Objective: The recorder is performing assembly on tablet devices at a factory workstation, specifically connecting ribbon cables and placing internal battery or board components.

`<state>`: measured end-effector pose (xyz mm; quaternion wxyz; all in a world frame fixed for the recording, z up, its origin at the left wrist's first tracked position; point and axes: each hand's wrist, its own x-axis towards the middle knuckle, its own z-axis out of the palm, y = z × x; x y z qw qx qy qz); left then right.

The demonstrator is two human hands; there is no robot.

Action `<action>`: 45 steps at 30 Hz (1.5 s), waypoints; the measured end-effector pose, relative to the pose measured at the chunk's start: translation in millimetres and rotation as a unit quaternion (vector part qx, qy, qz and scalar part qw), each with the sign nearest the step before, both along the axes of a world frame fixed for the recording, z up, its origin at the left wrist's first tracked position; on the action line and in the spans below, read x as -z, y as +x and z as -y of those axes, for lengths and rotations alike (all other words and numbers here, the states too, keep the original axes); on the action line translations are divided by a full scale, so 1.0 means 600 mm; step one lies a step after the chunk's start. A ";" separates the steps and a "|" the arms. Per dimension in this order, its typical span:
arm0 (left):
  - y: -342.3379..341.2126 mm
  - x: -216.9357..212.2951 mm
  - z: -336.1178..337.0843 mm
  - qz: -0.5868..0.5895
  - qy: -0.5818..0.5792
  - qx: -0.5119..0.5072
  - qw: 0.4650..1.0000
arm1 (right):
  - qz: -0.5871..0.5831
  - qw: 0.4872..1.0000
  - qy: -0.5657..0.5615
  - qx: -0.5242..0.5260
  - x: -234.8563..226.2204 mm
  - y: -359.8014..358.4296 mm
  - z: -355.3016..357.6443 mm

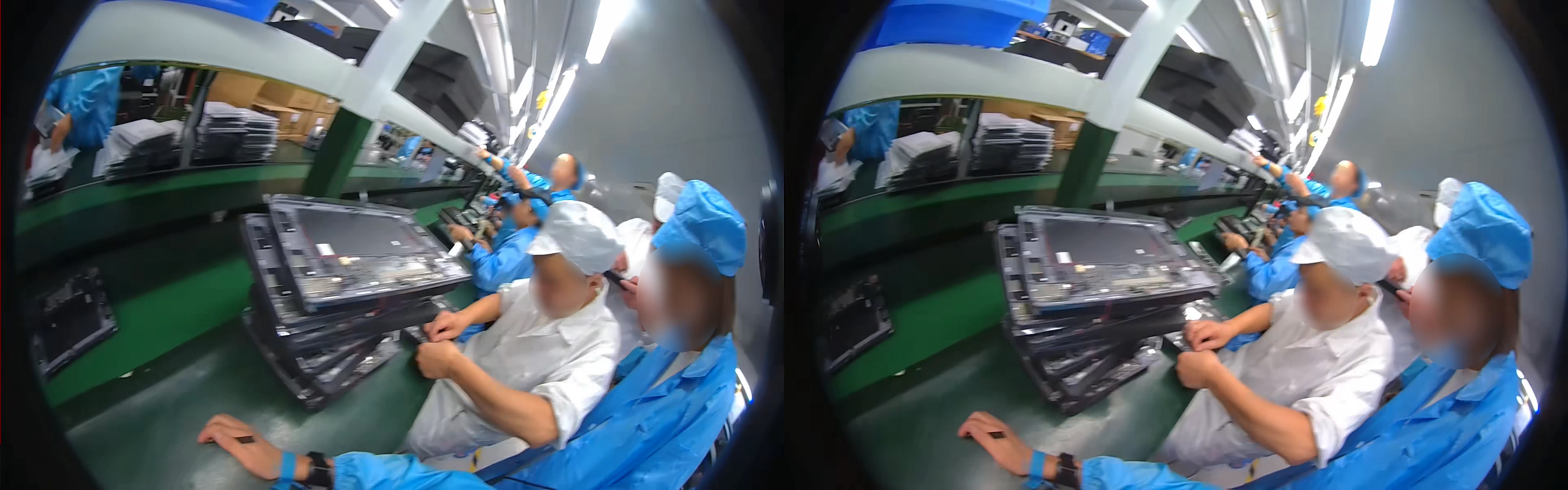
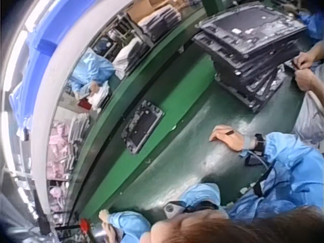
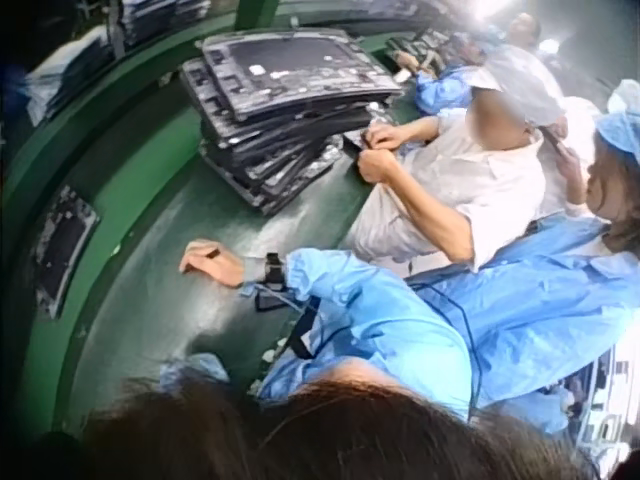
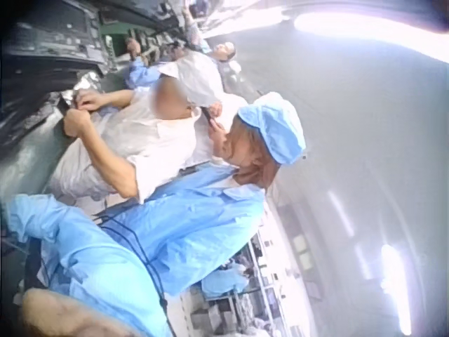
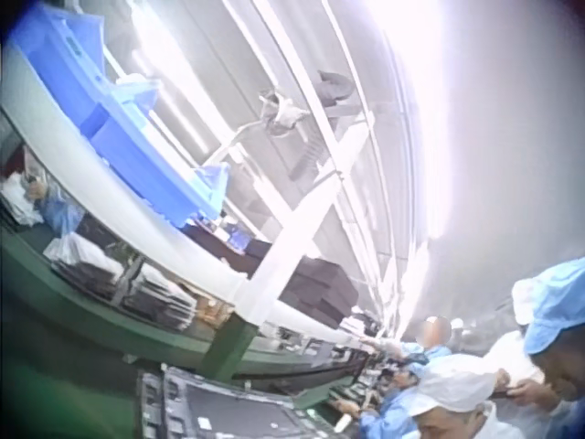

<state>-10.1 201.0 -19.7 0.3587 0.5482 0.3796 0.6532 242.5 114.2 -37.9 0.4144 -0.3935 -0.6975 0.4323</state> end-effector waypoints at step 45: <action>-0.004 -0.252 0.224 0.075 0.249 0.173 0.950 | -0.439 0.808 -0.391 -0.044 -0.123 0.726 -0.042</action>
